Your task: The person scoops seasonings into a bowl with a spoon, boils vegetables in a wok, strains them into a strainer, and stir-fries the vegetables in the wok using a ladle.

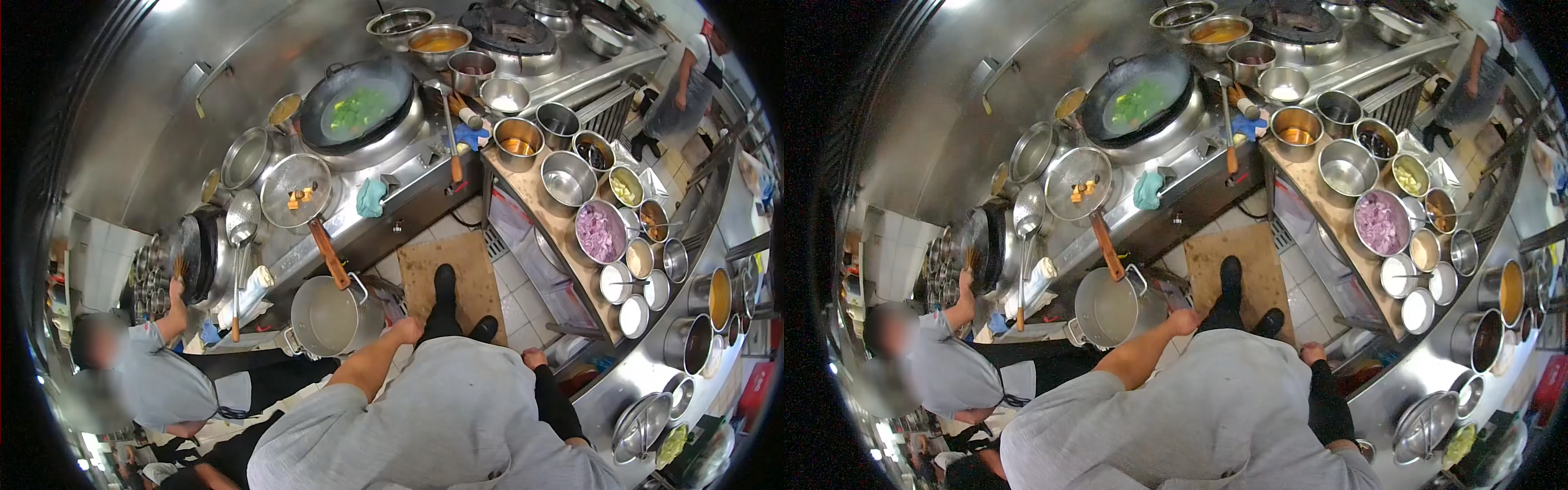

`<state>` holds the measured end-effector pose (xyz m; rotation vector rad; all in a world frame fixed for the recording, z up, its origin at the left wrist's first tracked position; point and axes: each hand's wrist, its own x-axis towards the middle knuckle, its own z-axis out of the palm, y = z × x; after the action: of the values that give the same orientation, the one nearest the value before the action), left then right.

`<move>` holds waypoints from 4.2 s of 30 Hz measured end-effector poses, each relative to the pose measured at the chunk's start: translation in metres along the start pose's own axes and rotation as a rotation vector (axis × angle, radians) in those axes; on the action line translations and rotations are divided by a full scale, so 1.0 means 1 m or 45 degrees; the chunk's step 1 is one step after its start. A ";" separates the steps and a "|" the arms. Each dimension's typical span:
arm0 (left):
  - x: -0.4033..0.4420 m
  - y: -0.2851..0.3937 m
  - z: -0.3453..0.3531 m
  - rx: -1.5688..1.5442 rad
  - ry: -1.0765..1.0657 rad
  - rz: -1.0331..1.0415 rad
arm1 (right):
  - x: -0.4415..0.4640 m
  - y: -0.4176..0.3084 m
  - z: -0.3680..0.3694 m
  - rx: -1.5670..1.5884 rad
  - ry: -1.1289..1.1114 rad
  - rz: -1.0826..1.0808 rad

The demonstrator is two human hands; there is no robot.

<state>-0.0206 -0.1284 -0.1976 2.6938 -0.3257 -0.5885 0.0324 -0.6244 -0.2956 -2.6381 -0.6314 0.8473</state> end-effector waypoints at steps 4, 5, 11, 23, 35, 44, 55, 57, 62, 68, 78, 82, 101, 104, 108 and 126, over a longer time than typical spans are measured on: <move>0.006 0.012 0.001 -0.108 0.021 -0.236 | -0.004 -0.008 -0.007 0.333 0.055 0.276; 0.005 0.013 0.000 -0.162 0.020 -0.198 | -0.004 -0.014 -0.011 0.463 0.053 0.415; 0.027 -0.017 0.030 -0.075 -0.055 -0.074 | -0.011 -0.024 -0.006 0.441 -0.139 0.567; 0.208 -0.035 -0.228 -0.819 0.620 -0.559 | -0.018 -0.037 -0.043 0.581 0.012 0.573; 0.256 -0.034 -0.316 -0.380 0.677 -0.646 | -0.016 -0.059 -0.051 0.801 0.131 0.824; 0.274 -0.047 -0.298 -0.421 0.807 -0.670 | -0.006 -0.091 -0.095 0.830 0.070 0.861; 0.137 -0.032 -0.119 -0.219 0.098 -0.645 | 0.001 -0.043 -0.039 0.322 0.042 0.410; 0.081 -0.017 -0.094 -0.164 -0.020 -0.565 | 0.017 -0.007 0.017 0.789 0.162 0.647; 0.018 -0.044 -0.065 0.501 -0.623 -0.075 | -0.003 -0.006 0.012 0.693 0.128 0.725; 0.010 0.019 -0.138 -0.252 0.171 -0.978 | -0.003 0.002 0.003 0.457 -0.101 0.529; 0.029 0.021 -0.119 -0.497 0.080 -0.793 | 0.072 0.026 0.053 0.456 0.246 0.383; 0.021 0.021 -0.110 -0.344 0.120 -0.762 | 0.053 -0.010 0.010 0.508 0.141 0.298; 0.021 -0.014 -0.043 -0.644 -0.069 -0.753 | -0.004 -0.004 -0.031 -0.357 -0.146 -0.055; 0.025 -0.022 -0.022 -0.708 0.001 -0.786 | 0.013 0.007 0.006 -0.277 0.052 -0.025; 0.024 -0.017 -0.032 -0.781 -0.010 -0.802 | 0.030 -0.019 -0.003 0.020 0.009 0.112; 0.017 0.018 -0.054 -0.469 -0.037 -0.666 | 0.008 0.008 -0.017 -0.084 -0.102 0.020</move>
<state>0.0155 -0.1336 -0.1506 2.3998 0.4561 -0.7449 0.0514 -0.6299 -0.2899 -2.6828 -0.6705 0.9565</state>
